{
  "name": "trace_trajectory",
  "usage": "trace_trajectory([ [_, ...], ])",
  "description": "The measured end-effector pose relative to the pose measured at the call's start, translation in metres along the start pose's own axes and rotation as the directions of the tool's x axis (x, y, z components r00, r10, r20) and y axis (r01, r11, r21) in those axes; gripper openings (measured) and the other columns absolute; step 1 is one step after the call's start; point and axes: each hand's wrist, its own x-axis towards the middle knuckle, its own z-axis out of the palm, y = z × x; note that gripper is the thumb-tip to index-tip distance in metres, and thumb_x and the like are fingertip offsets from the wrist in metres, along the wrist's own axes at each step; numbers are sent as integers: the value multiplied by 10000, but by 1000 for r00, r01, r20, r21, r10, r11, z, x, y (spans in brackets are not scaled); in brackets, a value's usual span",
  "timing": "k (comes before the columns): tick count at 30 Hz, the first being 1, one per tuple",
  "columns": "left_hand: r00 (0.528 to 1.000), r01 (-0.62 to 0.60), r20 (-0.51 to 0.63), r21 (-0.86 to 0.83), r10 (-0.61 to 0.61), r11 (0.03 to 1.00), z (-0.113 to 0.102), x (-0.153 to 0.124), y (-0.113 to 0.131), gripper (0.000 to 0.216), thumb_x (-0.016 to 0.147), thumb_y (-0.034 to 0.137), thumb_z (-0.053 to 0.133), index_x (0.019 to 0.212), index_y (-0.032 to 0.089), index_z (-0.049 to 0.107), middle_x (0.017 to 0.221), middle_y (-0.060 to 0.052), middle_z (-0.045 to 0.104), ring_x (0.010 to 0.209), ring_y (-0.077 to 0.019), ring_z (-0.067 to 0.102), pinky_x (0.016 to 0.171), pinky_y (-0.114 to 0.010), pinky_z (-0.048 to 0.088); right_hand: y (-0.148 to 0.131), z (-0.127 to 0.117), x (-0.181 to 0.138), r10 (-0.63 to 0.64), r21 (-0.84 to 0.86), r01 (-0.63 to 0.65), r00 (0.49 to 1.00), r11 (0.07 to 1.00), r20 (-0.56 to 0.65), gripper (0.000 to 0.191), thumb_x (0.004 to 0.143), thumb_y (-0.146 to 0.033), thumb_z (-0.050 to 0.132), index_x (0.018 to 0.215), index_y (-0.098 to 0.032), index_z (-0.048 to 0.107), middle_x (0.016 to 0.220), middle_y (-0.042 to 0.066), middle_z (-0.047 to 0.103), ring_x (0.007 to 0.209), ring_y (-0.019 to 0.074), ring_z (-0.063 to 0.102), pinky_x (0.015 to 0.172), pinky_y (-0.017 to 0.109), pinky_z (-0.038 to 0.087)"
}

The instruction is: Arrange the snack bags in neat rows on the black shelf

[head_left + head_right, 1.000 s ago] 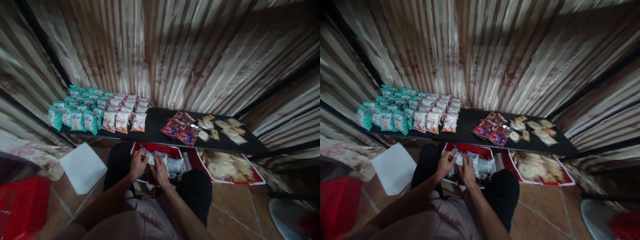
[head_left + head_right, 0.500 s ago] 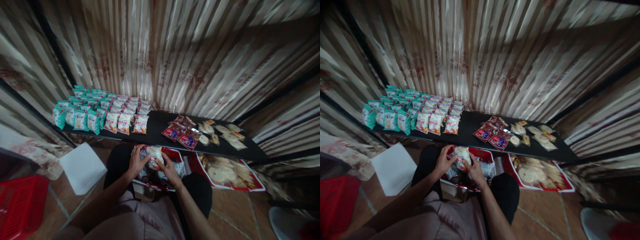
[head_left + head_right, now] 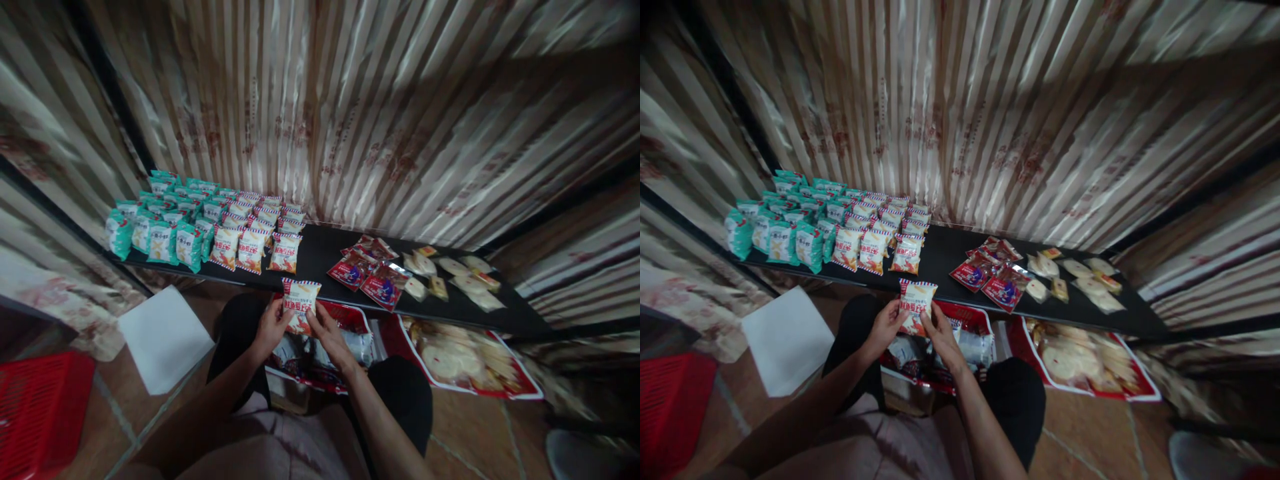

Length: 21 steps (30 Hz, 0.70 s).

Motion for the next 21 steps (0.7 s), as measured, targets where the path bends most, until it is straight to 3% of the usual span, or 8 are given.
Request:
trace_trajectory([
  [4,999,-33,-42,42,34,999,-8,6,4,340,787,400,595,1049,183,585,985,-61,692,860,-179,660,780,-279,522,0,0,9,10,-58,-7,998,998,55,649,699,-437,712,1274,-242,485,1220,69,612,1100,245,578,982,442,430],
  [8,995,-75,-54,124,82,989,-13,14,15,351,807,378,568,1098,183,567,1000,-62,684,864,-176,655,768,-280,521,-7,6,20,-18,-74,25,995,997,99,566,688,-414,713,1197,-234,543,1147,60,650,1007,234,620,948,425,449],
  [12,989,-113,-68,229,131,967,-18,27,23,426,787,344,594,1177,186,532,1080,-80,659,916,-185,639,811,-315,516,-14,16,37,-38,-121,39,999,992,12,493,675,-426,699,1106,-221,573,1017,54,693,898,229,647,878,412,479],
  [16,986,-135,-51,329,161,935,-27,43,26,561,735,300,655,1258,202,477,1144,-87,626,973,-200,621,864,-351,504,-14,23,58,-101,-224,97,995,970,-8,443,682,-440,676,1051,-214,582,1011,56,684,903,226,629,869,394,476],
  [21,975,-146,-79,467,206,872,-32,63,31,526,781,267,594,1281,194,450,1170,-96,598,1042,-214,589,908,-379,481,-4,22,88,-288,-504,199,952,841,-105,430,678,-418,656,1038,-184,629,1111,103,616,1048,262,550,962,435,405],
])
